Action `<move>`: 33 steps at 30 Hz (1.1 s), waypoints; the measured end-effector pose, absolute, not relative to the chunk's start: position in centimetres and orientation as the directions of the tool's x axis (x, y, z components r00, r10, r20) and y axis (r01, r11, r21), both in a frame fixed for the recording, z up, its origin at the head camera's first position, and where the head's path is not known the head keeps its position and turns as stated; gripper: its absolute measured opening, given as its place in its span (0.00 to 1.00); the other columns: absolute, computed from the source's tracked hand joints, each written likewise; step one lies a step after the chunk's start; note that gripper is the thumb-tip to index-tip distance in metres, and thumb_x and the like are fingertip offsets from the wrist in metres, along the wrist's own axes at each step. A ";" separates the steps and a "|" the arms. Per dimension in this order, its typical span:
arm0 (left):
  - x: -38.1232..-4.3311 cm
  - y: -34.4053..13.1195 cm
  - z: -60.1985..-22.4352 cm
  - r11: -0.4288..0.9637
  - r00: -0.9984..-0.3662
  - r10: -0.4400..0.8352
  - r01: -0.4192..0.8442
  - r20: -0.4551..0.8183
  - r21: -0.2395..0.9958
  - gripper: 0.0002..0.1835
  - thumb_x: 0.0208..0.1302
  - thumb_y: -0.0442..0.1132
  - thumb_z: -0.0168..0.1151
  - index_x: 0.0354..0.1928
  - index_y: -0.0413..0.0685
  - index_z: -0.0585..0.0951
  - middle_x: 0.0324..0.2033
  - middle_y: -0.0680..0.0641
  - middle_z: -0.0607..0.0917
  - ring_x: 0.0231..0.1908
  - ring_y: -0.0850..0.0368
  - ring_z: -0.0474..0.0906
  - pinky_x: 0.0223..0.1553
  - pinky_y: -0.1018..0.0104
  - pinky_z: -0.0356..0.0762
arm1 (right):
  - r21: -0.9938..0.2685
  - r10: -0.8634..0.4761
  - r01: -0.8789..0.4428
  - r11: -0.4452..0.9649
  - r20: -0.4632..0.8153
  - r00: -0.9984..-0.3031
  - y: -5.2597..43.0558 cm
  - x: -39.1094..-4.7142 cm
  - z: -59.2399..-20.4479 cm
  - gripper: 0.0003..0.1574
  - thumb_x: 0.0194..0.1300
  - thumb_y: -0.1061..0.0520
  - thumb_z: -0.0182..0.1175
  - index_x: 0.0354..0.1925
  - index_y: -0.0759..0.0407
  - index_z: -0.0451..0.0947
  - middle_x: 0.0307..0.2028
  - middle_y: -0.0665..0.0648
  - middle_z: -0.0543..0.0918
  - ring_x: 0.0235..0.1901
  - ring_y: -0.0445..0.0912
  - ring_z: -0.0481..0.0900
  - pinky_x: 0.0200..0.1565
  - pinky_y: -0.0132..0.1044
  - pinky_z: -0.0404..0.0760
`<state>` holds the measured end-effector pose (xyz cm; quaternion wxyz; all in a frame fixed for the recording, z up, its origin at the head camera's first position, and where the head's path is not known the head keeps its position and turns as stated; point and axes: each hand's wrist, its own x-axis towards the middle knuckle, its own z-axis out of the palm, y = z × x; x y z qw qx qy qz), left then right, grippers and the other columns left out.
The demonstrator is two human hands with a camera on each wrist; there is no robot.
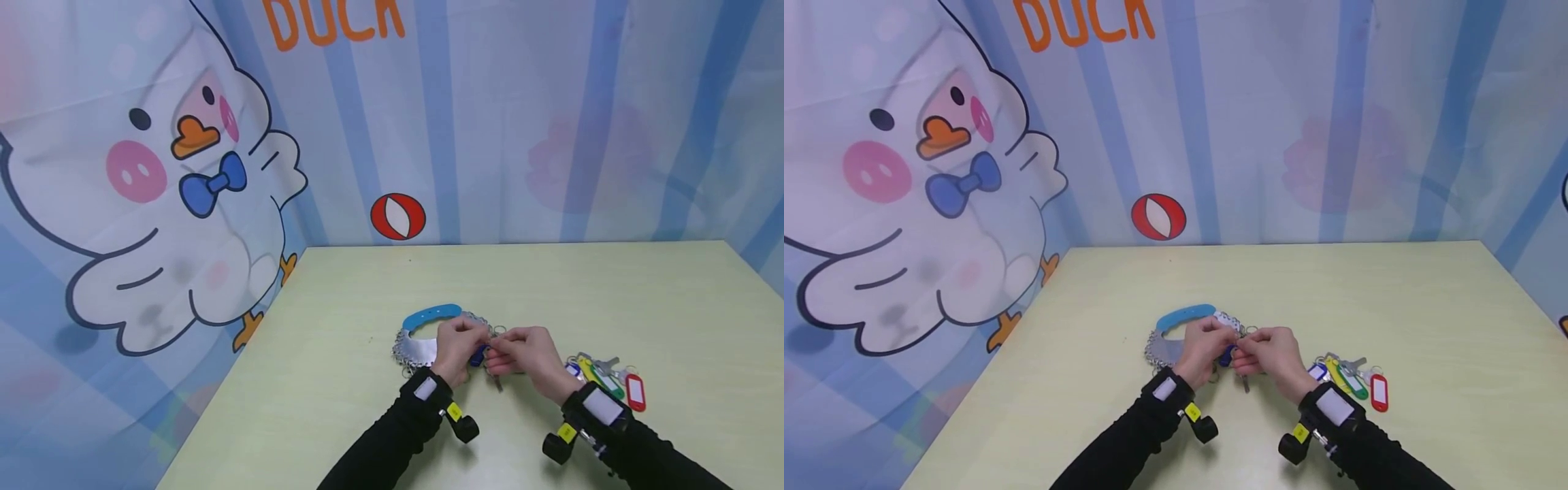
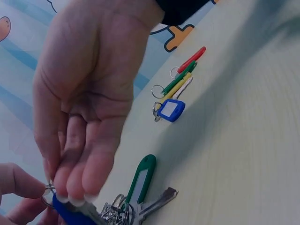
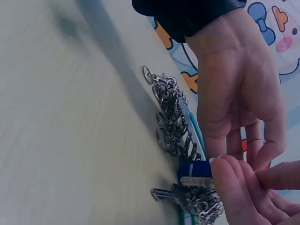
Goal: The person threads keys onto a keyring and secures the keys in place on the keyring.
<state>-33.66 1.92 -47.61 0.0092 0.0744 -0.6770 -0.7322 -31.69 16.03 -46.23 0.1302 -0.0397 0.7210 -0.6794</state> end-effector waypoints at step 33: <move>-35.0 -0.1 -46.8 0.561 -0.919 0.313 0.384 0.242 0.734 0.05 0.63 0.37 0.64 0.37 0.45 0.87 0.33 0.48 0.89 0.30 0.71 0.75 0.32 0.79 0.71 | -0.637 -0.337 -0.522 0.568 0.399 -0.853 17.2 -34.0 -47.0 0.03 0.70 0.63 0.54 0.38 0.60 0.75 0.35 0.54 0.81 0.36 0.42 0.74 0.37 0.31 0.74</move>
